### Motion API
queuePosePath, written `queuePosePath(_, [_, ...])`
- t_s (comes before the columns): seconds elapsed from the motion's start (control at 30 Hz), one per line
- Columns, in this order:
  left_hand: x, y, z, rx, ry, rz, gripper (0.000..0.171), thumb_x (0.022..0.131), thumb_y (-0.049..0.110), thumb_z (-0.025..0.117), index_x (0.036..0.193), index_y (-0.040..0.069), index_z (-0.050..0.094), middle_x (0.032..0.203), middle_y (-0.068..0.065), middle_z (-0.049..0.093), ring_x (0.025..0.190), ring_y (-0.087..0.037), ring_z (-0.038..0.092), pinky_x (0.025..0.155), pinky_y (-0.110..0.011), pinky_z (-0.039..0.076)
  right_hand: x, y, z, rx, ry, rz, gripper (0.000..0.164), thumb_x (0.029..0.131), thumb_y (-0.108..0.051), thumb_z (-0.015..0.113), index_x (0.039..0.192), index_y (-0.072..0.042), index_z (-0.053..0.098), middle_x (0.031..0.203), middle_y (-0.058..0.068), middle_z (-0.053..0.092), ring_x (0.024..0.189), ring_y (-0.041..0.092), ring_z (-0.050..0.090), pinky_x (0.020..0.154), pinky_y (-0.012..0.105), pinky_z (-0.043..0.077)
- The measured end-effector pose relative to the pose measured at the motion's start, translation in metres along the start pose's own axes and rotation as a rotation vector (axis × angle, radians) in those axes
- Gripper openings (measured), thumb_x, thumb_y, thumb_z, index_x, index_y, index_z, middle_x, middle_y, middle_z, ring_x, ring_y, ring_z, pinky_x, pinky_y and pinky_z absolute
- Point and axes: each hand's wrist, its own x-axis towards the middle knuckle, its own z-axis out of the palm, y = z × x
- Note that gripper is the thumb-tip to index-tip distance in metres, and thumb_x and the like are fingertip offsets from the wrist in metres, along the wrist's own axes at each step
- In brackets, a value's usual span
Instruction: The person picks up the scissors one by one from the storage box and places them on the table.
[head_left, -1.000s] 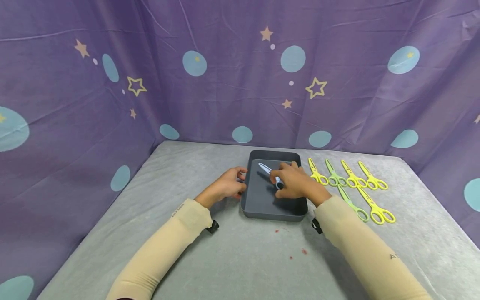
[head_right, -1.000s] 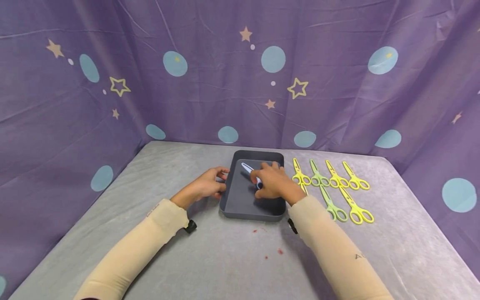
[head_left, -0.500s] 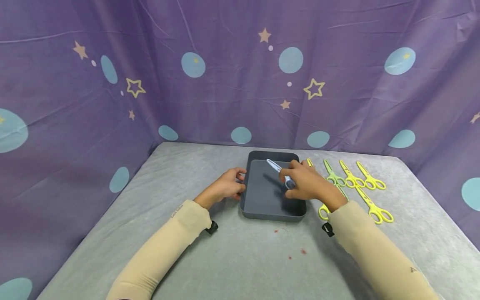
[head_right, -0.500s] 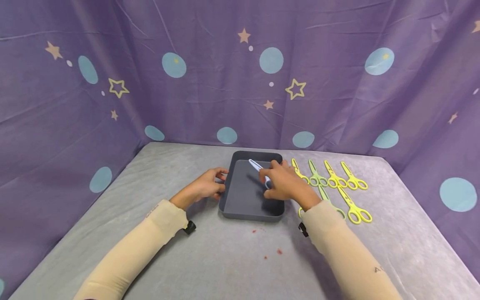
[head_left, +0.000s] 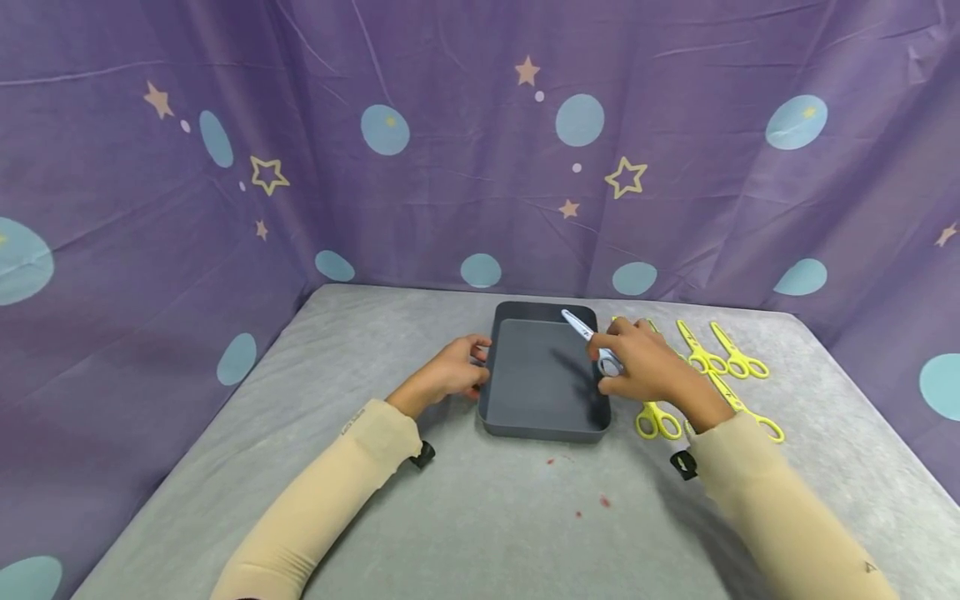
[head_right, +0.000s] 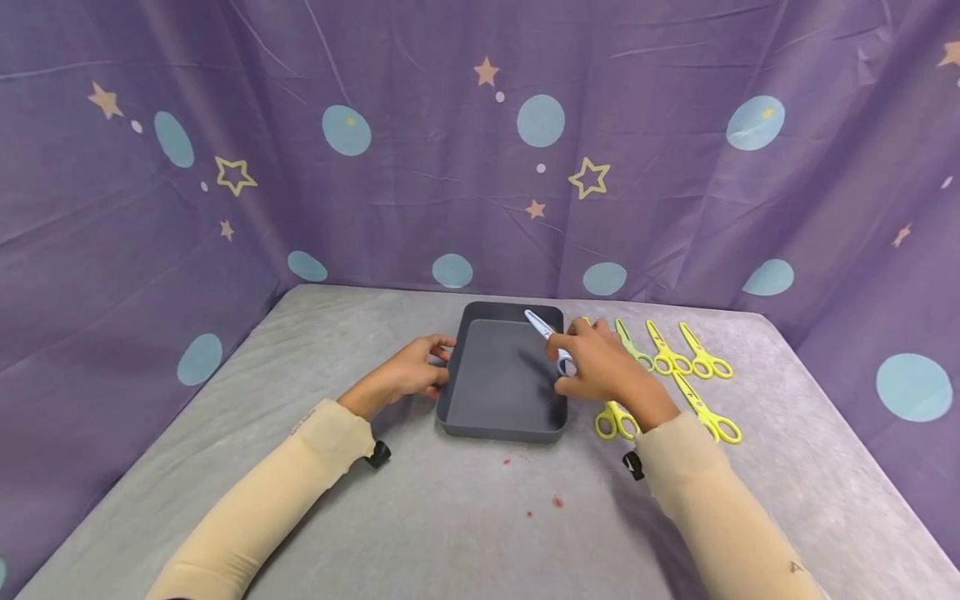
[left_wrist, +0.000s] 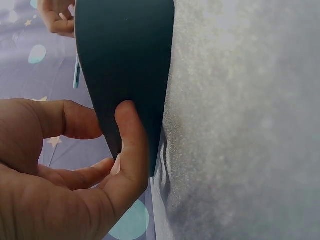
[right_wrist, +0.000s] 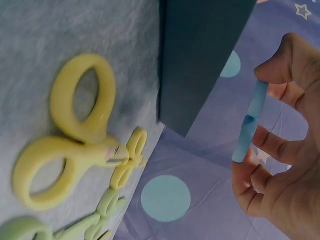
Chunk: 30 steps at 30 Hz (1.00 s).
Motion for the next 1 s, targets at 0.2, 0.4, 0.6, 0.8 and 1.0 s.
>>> queuePosePath(0.2, [0.001, 0.000, 0.002, 0.000, -0.001, 0.006, 0.068, 0.092, -0.006, 0.056, 0.156, 0.006, 0.037, 0.139, -0.020, 0.046, 0.088, -0.026, 0.060, 0.068, -0.041, 0.061, -0.016, 0.010, -0.007, 0.005, 0.029, 0.019, 0.029, 0.074, -0.019, 0.078, 0.102, -0.022, 0.070, 0.109, 0.011, 0.058, 0.085, 0.031, 0.045, 0.068, 0.038, 0.036])
queuePosePath(0.4, [0.002, 0.001, 0.002, -0.001, 0.003, 0.010, 0.069, 0.091, -0.007, 0.055, 0.156, 0.005, 0.037, 0.138, -0.020, 0.046, 0.088, -0.026, 0.060, 0.068, -0.042, 0.061, -0.035, 0.023, -0.017, 0.008, 0.036, 0.051, 0.029, 0.075, -0.018, 0.079, 0.101, -0.024, 0.068, 0.110, 0.014, 0.059, 0.086, 0.033, 0.046, 0.067, 0.040, 0.037])
queuePosePath(0.6, [0.004, -0.001, 0.001, 0.005, 0.000, 0.011, 0.069, 0.091, -0.006, 0.056, 0.156, 0.006, 0.037, 0.138, -0.019, 0.046, 0.088, -0.027, 0.060, 0.067, -0.041, 0.061, -0.054, 0.040, -0.025, -0.016, 0.062, 0.054, 0.031, 0.073, -0.017, 0.081, 0.101, -0.023, 0.069, 0.107, 0.015, 0.061, 0.085, 0.031, 0.048, 0.072, 0.043, 0.037])
queuePosePath(0.8, [0.005, -0.001, 0.001, 0.008, 0.006, 0.021, 0.070, 0.090, -0.007, 0.055, 0.157, 0.004, 0.036, 0.138, -0.020, 0.047, 0.087, -0.027, 0.061, 0.065, -0.039, 0.061, -0.072, 0.051, -0.032, -0.030, 0.039, 0.118, 0.030, 0.076, -0.018, 0.081, 0.104, -0.021, 0.069, 0.111, 0.018, 0.060, 0.088, 0.037, 0.049, 0.067, 0.043, 0.039])
queuePosePath(1.0, [0.003, 0.000, 0.000, -0.007, -0.003, 0.013, 0.071, 0.090, -0.008, 0.054, 0.157, 0.003, 0.035, 0.139, -0.021, 0.045, 0.084, -0.027, 0.061, 0.067, -0.041, 0.061, -0.093, 0.068, -0.032, -0.040, 0.046, 0.143, 0.031, 0.076, -0.019, 0.082, 0.103, -0.022, 0.068, 0.106, 0.016, 0.059, 0.084, 0.036, 0.048, 0.066, 0.041, 0.038])
